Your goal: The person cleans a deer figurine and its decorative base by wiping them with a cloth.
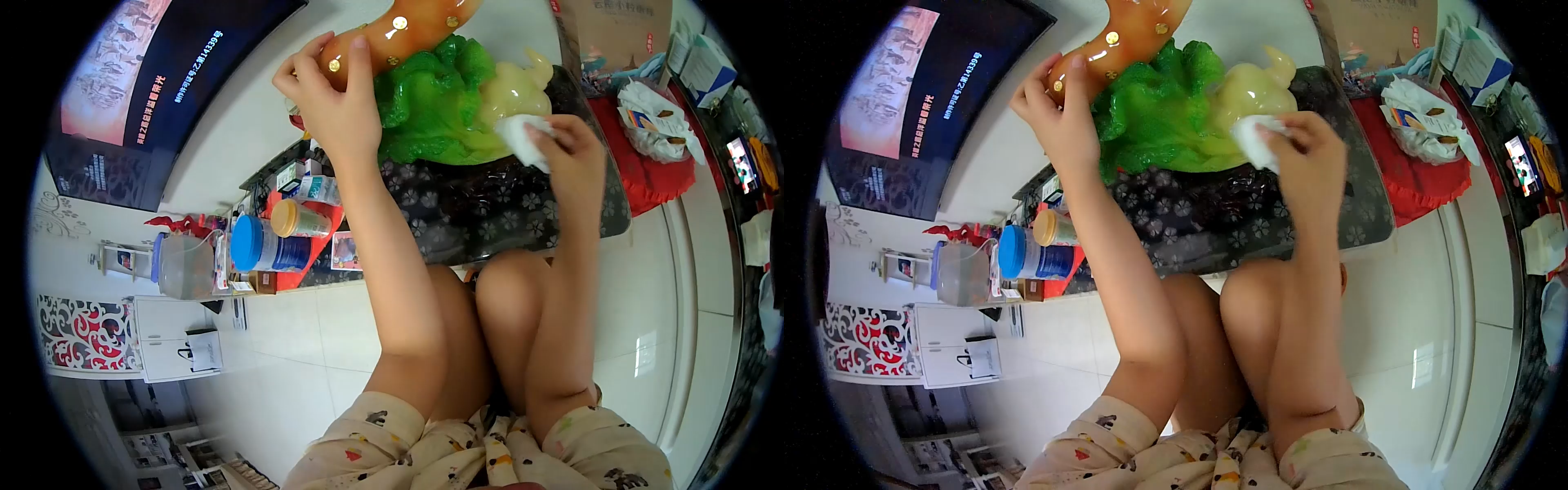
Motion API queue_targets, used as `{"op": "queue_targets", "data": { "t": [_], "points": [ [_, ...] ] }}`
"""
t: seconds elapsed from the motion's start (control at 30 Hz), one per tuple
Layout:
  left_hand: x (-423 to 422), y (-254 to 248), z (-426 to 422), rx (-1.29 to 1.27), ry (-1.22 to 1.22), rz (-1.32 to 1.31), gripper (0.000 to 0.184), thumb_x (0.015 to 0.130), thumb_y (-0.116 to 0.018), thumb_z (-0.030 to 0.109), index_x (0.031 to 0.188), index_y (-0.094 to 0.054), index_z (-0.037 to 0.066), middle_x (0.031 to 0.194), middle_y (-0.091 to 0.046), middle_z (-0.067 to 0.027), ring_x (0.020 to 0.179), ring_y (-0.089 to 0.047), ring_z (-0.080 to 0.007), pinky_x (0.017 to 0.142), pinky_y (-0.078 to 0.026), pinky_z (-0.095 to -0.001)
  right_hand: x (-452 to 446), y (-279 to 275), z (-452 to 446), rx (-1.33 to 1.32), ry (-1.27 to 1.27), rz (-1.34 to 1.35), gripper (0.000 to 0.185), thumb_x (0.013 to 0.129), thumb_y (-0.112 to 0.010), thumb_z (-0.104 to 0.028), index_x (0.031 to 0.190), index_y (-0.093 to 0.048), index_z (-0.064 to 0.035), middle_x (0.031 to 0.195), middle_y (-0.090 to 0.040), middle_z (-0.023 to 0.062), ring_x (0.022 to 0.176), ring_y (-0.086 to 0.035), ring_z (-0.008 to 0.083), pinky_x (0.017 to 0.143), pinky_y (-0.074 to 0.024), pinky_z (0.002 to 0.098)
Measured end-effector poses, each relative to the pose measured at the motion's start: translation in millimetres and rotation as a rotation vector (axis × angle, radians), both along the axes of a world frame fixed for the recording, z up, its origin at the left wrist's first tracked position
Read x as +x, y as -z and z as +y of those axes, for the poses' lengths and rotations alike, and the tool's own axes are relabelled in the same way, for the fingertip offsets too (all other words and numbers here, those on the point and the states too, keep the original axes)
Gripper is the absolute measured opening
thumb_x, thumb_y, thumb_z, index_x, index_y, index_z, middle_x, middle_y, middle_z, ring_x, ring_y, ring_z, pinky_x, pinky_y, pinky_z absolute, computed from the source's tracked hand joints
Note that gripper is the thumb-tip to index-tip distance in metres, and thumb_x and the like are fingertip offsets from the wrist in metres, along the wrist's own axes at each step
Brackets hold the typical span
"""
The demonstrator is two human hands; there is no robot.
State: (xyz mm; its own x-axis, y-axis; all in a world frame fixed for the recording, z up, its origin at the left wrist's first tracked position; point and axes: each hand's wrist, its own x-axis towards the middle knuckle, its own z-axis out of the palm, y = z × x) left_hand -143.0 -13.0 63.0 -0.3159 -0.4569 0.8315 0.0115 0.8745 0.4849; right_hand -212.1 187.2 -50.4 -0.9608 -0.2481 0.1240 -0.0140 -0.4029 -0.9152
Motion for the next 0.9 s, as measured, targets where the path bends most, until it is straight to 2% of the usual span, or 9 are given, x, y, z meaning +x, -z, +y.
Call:
{"op": "queue_targets", "data": {
  "t": [0.1, 0.2, 0.3, 0.5, 0.63, 0.67, 0.77, 0.87, 0.9],
  "points": [
    [5, 9, -4, -0.017, -0.041, 0.031, 0.041, 0.086, -0.069, 0.034, 0.113, -0.060, 0.005, 0.118, -0.040, -0.0121, 0.109, -0.050, -0.0279, 0.095, -0.042, -0.0377, -4, 2, 9, 0.114, 0.067, 0.037, 0.014, 0.080, -0.067, 0.002, 0.092, -0.061, 0.0037, 0.088, -0.070, 0.0125, 0.074, -0.062, 0.0114, 0.064, -0.0476, 0.0239],
    [5, 21, -16, 0.143, 0.039, 0.118, 0.045, 0.086, -0.072, 0.035, 0.115, -0.061, 0.003, 0.120, -0.039, -0.0123, 0.102, -0.052, -0.0220, 0.088, -0.047, -0.0324, 2, 2, -1, 0.269, 0.102, 0.105, 0.015, 0.079, -0.066, 0.003, 0.093, -0.061, 0.0034, 0.088, -0.070, 0.0132, 0.074, -0.062, 0.0122, 0.065, -0.0477, 0.0253],
    [7, 20, -19, 0.217, 0.039, 0.070, 0.055, 0.076, -0.080, 0.037, 0.115, -0.059, 0.005, 0.118, -0.039, -0.0122, 0.111, -0.046, -0.0264, 0.095, -0.041, -0.0364, 2, 14, -15, 0.310, 0.113, 0.136, 0.016, 0.078, -0.066, 0.002, 0.093, -0.061, 0.0028, 0.087, -0.070, 0.0154, 0.075, -0.064, 0.0143, 0.068, -0.0490, 0.0284],
    [9, 6, -21, 0.225, 0.005, -0.077, 0.074, 0.063, -0.087, 0.045, 0.118, -0.058, 0.004, 0.121, -0.038, -0.0153, 0.114, -0.044, -0.0289, 0.097, -0.042, -0.0376, 2, 8, -15, 0.417, 0.138, 0.142, 0.016, 0.078, -0.068, 0.000, 0.092, -0.061, 0.0021, 0.086, -0.070, 0.0164, 0.076, -0.066, 0.0179, 0.071, -0.0500, 0.0305],
    [19, -2, -34, 0.217, 0.167, -0.232, 0.072, 0.062, -0.090, 0.037, 0.118, -0.059, 0.004, 0.122, -0.040, -0.0142, 0.108, -0.053, -0.0260, 0.094, -0.047, -0.0363, 10, 2, -19, 0.392, 0.129, 0.181, 0.014, 0.079, -0.068, 0.000, 0.091, -0.061, 0.0023, 0.085, -0.069, 0.0174, 0.076, -0.067, 0.0195, 0.070, -0.0502, 0.0310],
    [18, -1, -40, 0.226, 0.200, -0.218, 0.068, 0.062, -0.090, 0.032, 0.117, -0.061, 0.005, 0.119, -0.042, -0.0123, 0.101, -0.058, -0.0247, 0.091, -0.050, -0.0350, 12, 0, -21, 0.391, 0.126, 0.190, 0.014, 0.079, -0.068, 0.000, 0.091, -0.061, 0.0024, 0.085, -0.069, 0.0176, 0.076, -0.067, 0.0197, 0.070, -0.0501, 0.0310],
    [18, 0, -45, 0.146, 0.218, -0.248, 0.062, 0.070, -0.087, 0.019, 0.118, -0.057, -0.005, 0.112, -0.061, -0.0147, 0.097, -0.063, -0.0201, 0.083, -0.053, -0.0296, 16, -5, -23, 0.397, 0.109, 0.190, 0.013, 0.078, -0.068, 0.000, 0.090, -0.061, 0.0025, 0.084, -0.069, 0.0178, 0.075, -0.067, 0.0195, 0.069, -0.0499, 0.0310],
    [17, -1, -40, 0.294, 0.370, -0.190, 0.067, 0.069, -0.088, 0.019, 0.121, -0.053, -0.006, 0.111, -0.062, -0.0163, 0.096, -0.064, -0.0202, 0.083, -0.052, -0.0295, 15, -4, -22, 0.404, 0.101, 0.212, 0.013, 0.078, -0.068, 0.000, 0.089, -0.061, 0.0026, 0.083, -0.069, 0.0181, 0.075, -0.066, 0.0195, 0.069, -0.0498, 0.0312],
    [18, -1, -40, 0.284, 0.296, -0.192, 0.073, 0.067, -0.089, 0.023, 0.123, -0.051, -0.006, 0.112, -0.061, -0.0182, 0.097, -0.063, -0.0214, 0.082, -0.053, -0.0300, 15, -4, -21, 0.403, 0.095, 0.206, 0.013, 0.078, -0.068, 0.000, 0.089, -0.061, 0.0027, 0.083, -0.069, 0.0181, 0.075, -0.066, 0.0195, 0.069, -0.0498, 0.0312]
  ]
}}
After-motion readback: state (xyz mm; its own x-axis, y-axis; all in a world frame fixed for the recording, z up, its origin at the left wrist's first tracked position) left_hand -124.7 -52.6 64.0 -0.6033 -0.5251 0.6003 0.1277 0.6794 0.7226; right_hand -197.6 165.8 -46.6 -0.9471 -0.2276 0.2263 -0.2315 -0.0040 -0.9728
